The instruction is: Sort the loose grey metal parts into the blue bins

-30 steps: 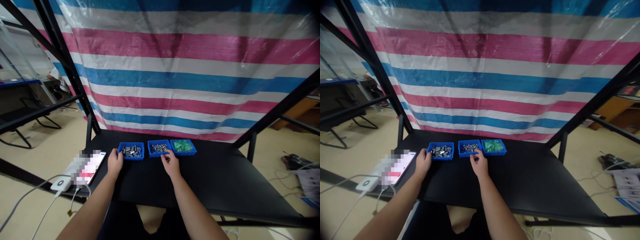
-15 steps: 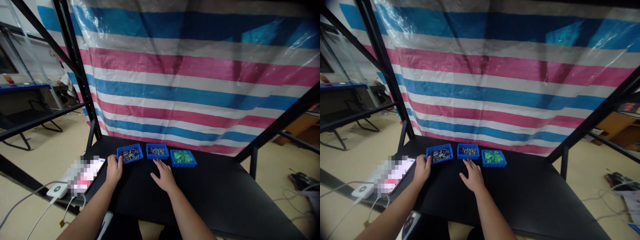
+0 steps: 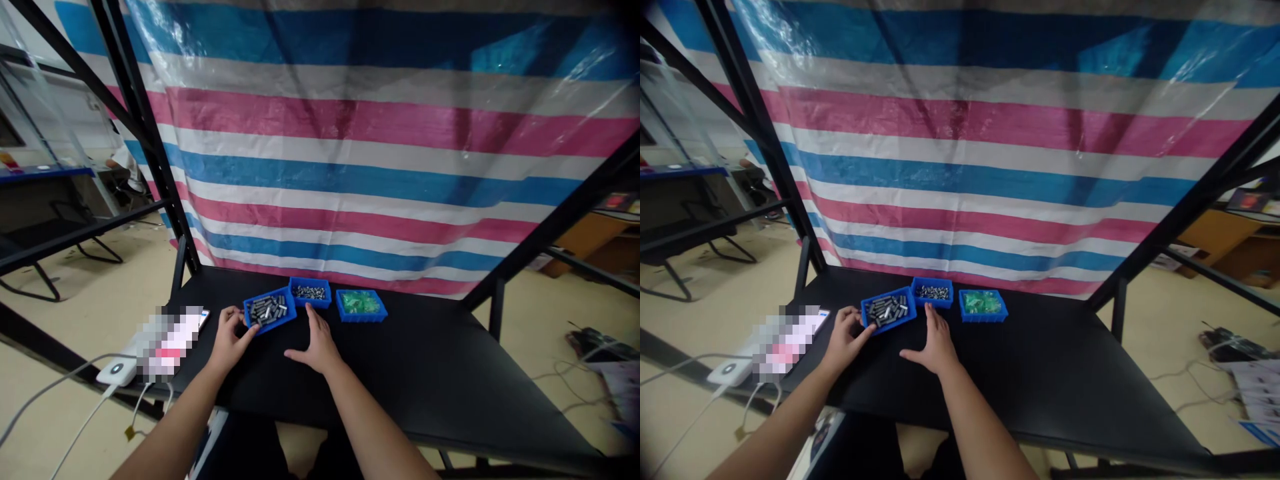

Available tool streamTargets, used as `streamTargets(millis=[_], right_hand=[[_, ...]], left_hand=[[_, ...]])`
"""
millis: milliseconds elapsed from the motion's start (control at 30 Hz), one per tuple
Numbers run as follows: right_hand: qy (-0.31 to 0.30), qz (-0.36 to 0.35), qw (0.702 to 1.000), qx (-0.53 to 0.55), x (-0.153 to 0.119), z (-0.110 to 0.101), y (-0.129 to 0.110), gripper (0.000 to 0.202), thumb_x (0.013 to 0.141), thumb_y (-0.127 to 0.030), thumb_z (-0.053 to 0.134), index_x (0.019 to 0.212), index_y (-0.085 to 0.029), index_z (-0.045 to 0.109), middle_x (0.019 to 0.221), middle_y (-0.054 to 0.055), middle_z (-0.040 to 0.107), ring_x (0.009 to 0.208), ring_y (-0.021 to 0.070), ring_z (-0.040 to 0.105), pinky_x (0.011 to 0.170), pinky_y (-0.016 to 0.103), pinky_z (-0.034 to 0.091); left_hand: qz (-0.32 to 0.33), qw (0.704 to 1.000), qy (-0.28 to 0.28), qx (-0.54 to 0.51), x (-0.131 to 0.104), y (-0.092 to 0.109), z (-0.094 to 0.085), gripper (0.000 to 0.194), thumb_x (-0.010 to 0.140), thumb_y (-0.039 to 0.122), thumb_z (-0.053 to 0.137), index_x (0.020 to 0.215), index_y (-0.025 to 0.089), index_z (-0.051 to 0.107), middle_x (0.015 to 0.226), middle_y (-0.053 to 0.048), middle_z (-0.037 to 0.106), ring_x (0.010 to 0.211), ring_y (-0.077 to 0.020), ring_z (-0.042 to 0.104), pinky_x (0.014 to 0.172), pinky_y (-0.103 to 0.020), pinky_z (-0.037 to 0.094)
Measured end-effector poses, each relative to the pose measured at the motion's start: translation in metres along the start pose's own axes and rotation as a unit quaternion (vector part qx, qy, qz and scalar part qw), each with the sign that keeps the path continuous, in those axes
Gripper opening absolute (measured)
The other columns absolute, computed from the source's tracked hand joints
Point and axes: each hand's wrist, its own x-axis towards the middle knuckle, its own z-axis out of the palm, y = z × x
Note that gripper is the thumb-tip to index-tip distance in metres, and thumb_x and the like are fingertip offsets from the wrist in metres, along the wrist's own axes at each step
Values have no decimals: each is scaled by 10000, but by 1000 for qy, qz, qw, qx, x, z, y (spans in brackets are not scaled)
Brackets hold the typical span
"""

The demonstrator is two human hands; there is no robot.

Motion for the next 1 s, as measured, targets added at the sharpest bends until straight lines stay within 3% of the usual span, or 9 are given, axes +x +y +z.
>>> streamTargets(millis=[167, 267, 467, 733, 867, 1000], right_hand=[[32, 50, 998, 25, -6, 18, -14, 1414, 609, -543, 884, 1621, -208, -47, 1658, 180, 170, 1515, 367, 218, 1200, 551, 288], [26, 76, 997, 20, -6, 22, -16, 1483, 570, -561, 899, 1615, -158, -73, 1637, 218, 210, 1500, 378, 252, 1203, 538, 288], [40, 98, 994, 5, -3, 24, -15, 1589, 510, -563, 923, 1596, -128, -153, 1580, 250, 319, 1451, 396, 344, 1166, 531, 347], [48, 93, 994, -5, -3, 26, -13, 1548, 542, -595, 897, 1598, -131, -136, 1528, 244, 396, 1413, 388, 403, 1136, 517, 384], [45, 94, 995, -11, -3, 25, -13, 1552, 534, -626, 884, 1601, -127, -126, 1505, 249, 422, 1388, 397, 430, 1133, 520, 385], [42, 87, 995, -22, -3, 24, -14, 1570, 507, -649, 882, 1599, -99, -102, 1513, 261, 409, 1395, 396, 415, 1141, 519, 376]], left_hand=[[65, 996, -68, 2, -2, 13, -1, 352, 786, 471, 782, 738, 187, 581, 1141, -90, 460, 1117, -249, 556, 1017, -402, 503], [83, 989, -119, -3, -4, 17, -1, 370, 760, 451, 811, 805, 192, 551, 1209, -111, 479, 1171, -266, 542, 1009, -404, 510], [25, 985, -169, -33, -9, 16, 7, 643, 711, 440, 847, 1150, 229, 428, 1237, -113, 573, 1115, -263, 623, 978, -452, 525], [-41, 981, -185, -52, -7, 17, 8, 833, 685, 457, 857, 1342, 241, 391, 1204, -100, 647, 1100, -280, 681, 980, -466, 554], [-19, 976, -201, -84, -3, 19, 6, 735, 731, 455, 834, 1333, 230, 477, 1212, -96, 668, 1110, -272, 682, 990, -447, 557], [31, 983, -173, -45, -2, 22, 3, 577, 773, 458, 801, 1228, 215, 543, 1153, -90, 661, 1073, -263, 672, 982, -447, 543]])
